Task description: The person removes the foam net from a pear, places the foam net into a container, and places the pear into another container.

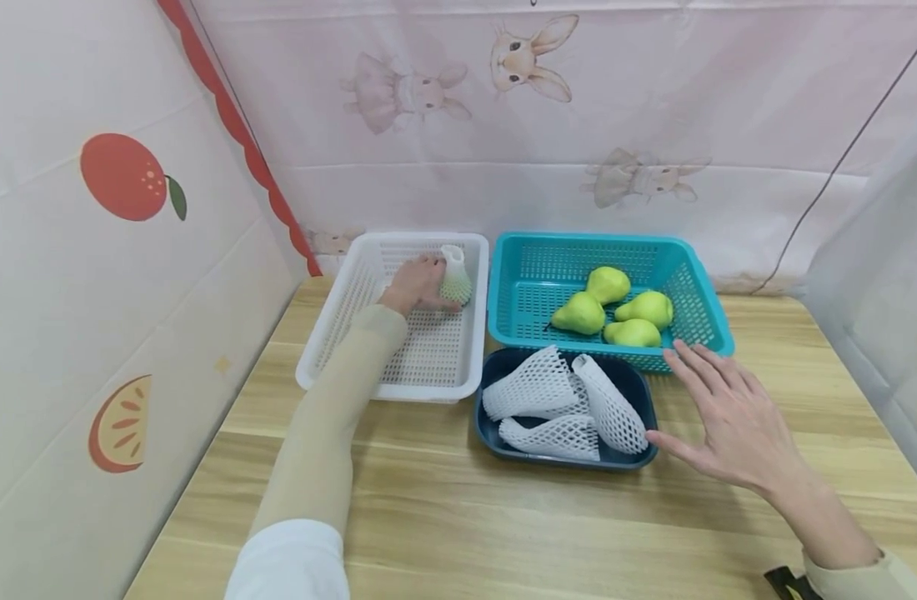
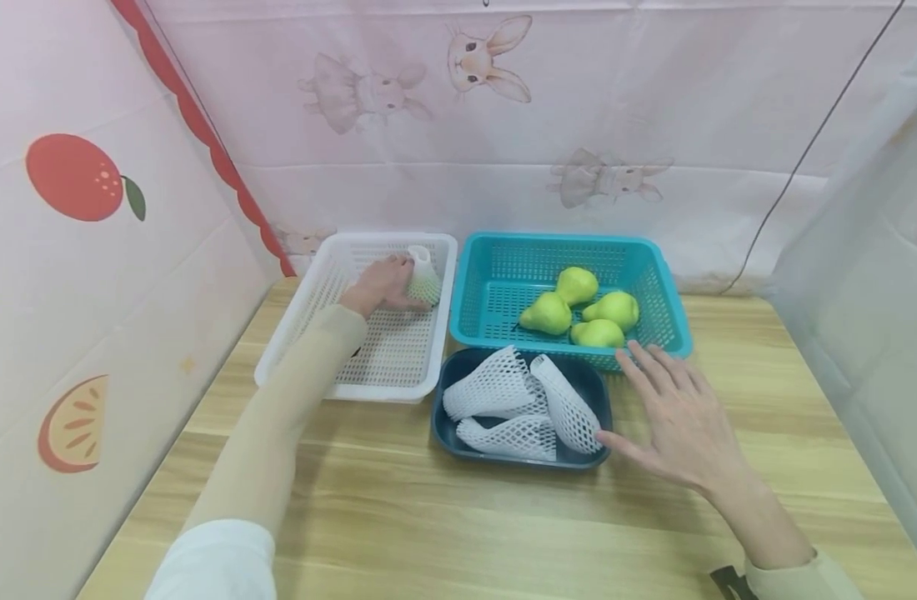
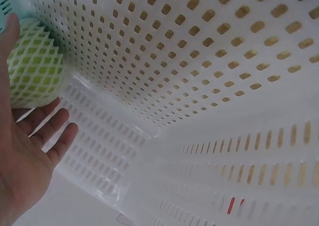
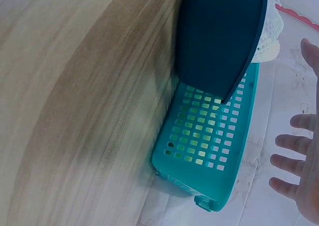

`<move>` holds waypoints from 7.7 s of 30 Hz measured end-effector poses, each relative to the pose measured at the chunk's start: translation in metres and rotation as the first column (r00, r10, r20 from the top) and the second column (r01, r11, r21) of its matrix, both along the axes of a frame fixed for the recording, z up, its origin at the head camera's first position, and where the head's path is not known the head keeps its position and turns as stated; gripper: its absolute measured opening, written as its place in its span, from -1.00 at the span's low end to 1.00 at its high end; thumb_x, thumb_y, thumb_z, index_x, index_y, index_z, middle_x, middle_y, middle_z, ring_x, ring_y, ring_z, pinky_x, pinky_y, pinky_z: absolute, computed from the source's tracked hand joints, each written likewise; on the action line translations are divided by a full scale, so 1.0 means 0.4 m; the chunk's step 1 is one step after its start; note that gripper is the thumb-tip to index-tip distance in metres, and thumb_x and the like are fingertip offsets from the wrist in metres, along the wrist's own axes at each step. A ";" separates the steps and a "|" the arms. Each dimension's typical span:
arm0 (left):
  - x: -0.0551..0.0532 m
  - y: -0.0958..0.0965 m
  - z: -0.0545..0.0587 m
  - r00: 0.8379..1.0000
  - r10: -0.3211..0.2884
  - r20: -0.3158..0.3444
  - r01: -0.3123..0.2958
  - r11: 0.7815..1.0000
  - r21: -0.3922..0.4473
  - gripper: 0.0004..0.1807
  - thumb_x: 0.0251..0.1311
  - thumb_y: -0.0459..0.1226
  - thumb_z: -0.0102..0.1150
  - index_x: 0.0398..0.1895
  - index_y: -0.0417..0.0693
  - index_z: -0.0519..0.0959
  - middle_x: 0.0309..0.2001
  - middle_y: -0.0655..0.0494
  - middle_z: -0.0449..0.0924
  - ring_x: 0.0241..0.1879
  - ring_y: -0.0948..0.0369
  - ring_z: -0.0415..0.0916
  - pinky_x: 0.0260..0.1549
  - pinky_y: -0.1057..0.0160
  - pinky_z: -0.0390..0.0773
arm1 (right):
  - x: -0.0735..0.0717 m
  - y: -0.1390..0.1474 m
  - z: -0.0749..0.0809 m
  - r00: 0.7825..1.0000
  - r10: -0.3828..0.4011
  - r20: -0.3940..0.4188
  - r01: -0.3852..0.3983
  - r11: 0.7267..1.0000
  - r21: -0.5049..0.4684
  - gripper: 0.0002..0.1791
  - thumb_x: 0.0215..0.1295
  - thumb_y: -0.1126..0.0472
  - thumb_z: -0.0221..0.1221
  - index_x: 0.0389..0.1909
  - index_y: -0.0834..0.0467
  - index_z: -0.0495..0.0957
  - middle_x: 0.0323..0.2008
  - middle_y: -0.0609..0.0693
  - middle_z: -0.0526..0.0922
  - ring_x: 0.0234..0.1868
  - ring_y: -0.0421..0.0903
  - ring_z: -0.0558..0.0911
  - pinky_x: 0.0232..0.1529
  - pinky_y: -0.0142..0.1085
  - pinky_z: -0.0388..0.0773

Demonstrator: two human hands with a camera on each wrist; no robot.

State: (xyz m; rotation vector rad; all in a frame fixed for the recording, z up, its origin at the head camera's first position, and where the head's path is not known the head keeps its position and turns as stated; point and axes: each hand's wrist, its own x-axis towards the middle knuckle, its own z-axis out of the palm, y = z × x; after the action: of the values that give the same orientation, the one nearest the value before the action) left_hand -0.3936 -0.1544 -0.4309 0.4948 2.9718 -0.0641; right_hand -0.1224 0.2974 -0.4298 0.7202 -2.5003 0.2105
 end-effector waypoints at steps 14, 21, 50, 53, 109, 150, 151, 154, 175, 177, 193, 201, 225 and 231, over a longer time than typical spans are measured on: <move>0.001 0.008 0.006 1.000 0.005 0.005 -0.005 1.000 0.025 0.12 0.12 0.26 0.45 0.55 -0.20 0.21 0.34 -0.18 0.46 0.35 -0.07 0.44 0.46 -0.10 0.44 | 0.003 0.006 0.001 1.000 -0.002 0.009 0.002 1.000 0.005 0.25 0.15 -0.75 -0.03 0.58 0.14 0.32 0.47 0.26 0.48 0.44 0.31 0.42 0.26 0.27 0.44; 0.007 -0.008 0.020 1.000 0.011 -0.009 -0.011 1.000 -0.006 0.10 0.10 0.27 0.41 0.53 -0.18 0.21 0.31 -0.17 0.48 0.26 -0.05 0.47 0.36 -0.10 0.52 | 0.007 0.011 0.002 1.000 -0.001 0.017 0.001 1.000 -0.014 0.24 0.16 -0.74 0.00 0.58 0.13 0.31 0.50 0.23 0.45 0.45 0.31 0.41 0.26 0.29 0.43; 0.069 -0.047 0.104 0.985 -0.143 -0.099 0.121 0.972 -0.202 0.17 0.00 0.39 0.27 0.50 -0.24 0.24 0.38 -0.23 0.48 0.36 -0.13 0.44 0.37 -0.14 0.48 | 0.009 0.011 0.005 1.000 -0.003 0.007 0.003 1.000 -0.020 0.26 0.18 -0.78 -0.12 0.57 0.14 0.33 0.49 0.23 0.47 0.44 0.31 0.41 0.26 0.26 0.43; 0.080 -0.048 0.115 0.982 -0.158 -0.099 0.132 0.965 -0.228 0.18 0.01 0.40 0.24 0.51 -0.23 0.22 0.42 -0.23 0.46 0.41 -0.14 0.41 0.42 -0.16 0.44 | 0.008 0.012 0.007 1.000 0.002 0.001 -0.002 1.000 -0.021 0.26 0.18 -0.78 -0.12 0.57 0.15 0.33 0.49 0.23 0.47 0.44 0.31 0.42 0.27 0.26 0.43; 0.325 -0.026 0.265 0.885 -0.345 -0.312 0.322 0.939 -0.124 0.03 0.00 0.37 0.25 0.37 -0.17 0.42 0.25 -0.16 0.60 0.22 -0.09 0.49 0.23 -0.09 0.54 | 0.008 0.000 0.029 0.999 0.029 -0.018 -0.029 1.000 -0.001 0.23 0.24 -0.76 -0.18 0.56 0.16 0.34 0.49 0.25 0.47 0.45 0.30 0.41 0.31 0.27 0.41; 0.565 0.033 0.205 0.751 -0.503 -0.428 0.560 0.828 0.008 -0.10 -0.19 0.38 0.38 0.03 -0.16 0.56 -0.08 0.02 0.68 -0.08 0.09 0.54 0.01 0.13 0.63 | 0.013 -0.019 0.038 0.998 0.053 -0.024 -0.053 0.999 -0.003 0.22 0.23 -0.75 -0.14 0.55 0.15 0.36 0.49 0.22 0.48 0.46 0.29 0.42 0.31 0.24 0.42; 0.572 0.033 0.203 0.755 -0.500 -0.425 0.556 0.831 0.010 -0.09 -0.19 0.38 0.38 0.03 -0.15 0.57 -0.07 0.03 0.68 -0.07 0.10 0.54 0.02 0.14 0.63 | 0.014 -0.020 0.036 0.998 0.054 -0.025 -0.054 0.999 -0.003 0.22 0.23 -0.75 -0.14 0.55 0.15 0.36 0.49 0.22 0.48 0.46 0.29 0.42 0.34 0.23 0.41; 0.592 0.035 0.193 0.770 -0.484 -0.415 0.546 0.837 0.036 -0.10 -0.18 0.40 0.37 0.03 -0.11 0.58 -0.07 0.07 0.68 -0.07 0.13 0.54 0.01 0.15 0.63 | 0.015 -0.023 0.033 0.998 0.058 -0.025 -0.058 0.998 -0.003 0.21 0.24 -0.74 -0.15 0.56 0.16 0.35 0.49 0.22 0.47 0.46 0.29 0.42 0.47 0.15 0.33; 0.706 0.059 0.122 0.757 -0.551 -0.350 0.592 0.805 0.014 -0.04 -0.20 0.49 0.35 0.04 -0.09 0.57 -0.08 0.13 0.64 -0.03 0.19 0.50 0.02 0.22 0.60 | 0.018 -0.027 0.028 0.998 0.055 0.007 -0.055 0.998 0.005 0.20 0.27 -0.74 -0.20 0.56 0.15 0.33 0.49 0.24 0.46 0.47 0.29 0.40 0.74 -0.15 -0.10; 0.714 0.061 0.113 0.760 -0.556 -0.337 0.594 0.804 0.013 -0.02 -0.20 0.50 0.35 0.06 -0.08 0.57 -0.07 0.13 0.65 -0.03 0.20 0.50 0.01 0.23 0.61 | 0.017 -0.027 0.028 0.999 0.052 0.009 -0.052 0.999 0.008 0.21 0.27 -0.74 -0.20 0.56 0.15 0.34 0.49 0.23 0.46 0.46 0.29 0.40 0.68 0.00 0.09; 0.761 0.089 0.035 0.709 -0.657 -0.257 0.679 0.734 -0.002 -0.02 -0.09 0.53 0.26 0.13 -0.05 0.56 -0.03 0.16 0.65 -0.02 0.22 0.52 0.02 0.25 0.58 | 0.017 -0.033 0.025 0.999 0.051 0.010 -0.051 0.999 0.009 0.21 0.24 -0.75 -0.15 0.56 0.13 0.35 0.48 0.22 0.48 0.47 0.27 0.40 0.40 0.19 0.36; 0.774 0.105 0.005 0.690 -0.683 -0.241 0.703 0.711 -0.001 -0.05 -0.06 0.52 0.24 0.13 -0.03 0.56 -0.05 0.18 0.65 -0.05 0.25 0.53 -0.05 0.31 0.60 | 0.020 -0.032 0.024 0.999 0.047 0.022 -0.047 0.999 0.007 0.22 0.24 -0.76 -0.18 0.55 0.14 0.36 0.49 0.21 0.47 0.47 0.28 0.39 0.34 0.23 0.38; 0.783 0.115 -0.058 0.682 -0.674 -0.284 0.700 0.714 -0.011 -0.12 -0.14 0.54 0.24 -0.02 0.06 0.52 -0.15 0.26 0.55 -0.14 0.30 0.46 -0.23 0.38 0.50 | 0.019 -0.034 0.021 0.998 0.065 -0.003 -0.065 0.998 -0.002 0.19 0.26 -0.74 -0.14 0.55 0.14 0.36 0.48 0.20 0.48 0.48 0.26 0.41 0.36 0.20 0.39; 0.784 0.115 -0.062 0.683 -0.673 -0.284 0.699 0.715 -0.011 -0.12 -0.12 0.58 0.21 -0.07 0.06 0.54 -0.16 0.26 0.56 -0.14 0.29 0.48 -0.20 0.36 0.54 | 0.020 -0.035 0.022 0.998 0.059 0.010 -0.059 0.998 0.003 0.19 0.25 -0.74 -0.13 0.54 0.14 0.37 0.48 0.20 0.48 0.48 0.26 0.41 0.45 0.16 0.34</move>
State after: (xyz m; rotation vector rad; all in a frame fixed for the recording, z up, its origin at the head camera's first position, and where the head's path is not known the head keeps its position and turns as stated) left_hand -0.0801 -0.1085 -0.4557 1.7309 2.8352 -0.0569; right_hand -0.1144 0.2835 -0.4211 0.7967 -2.4918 0.2311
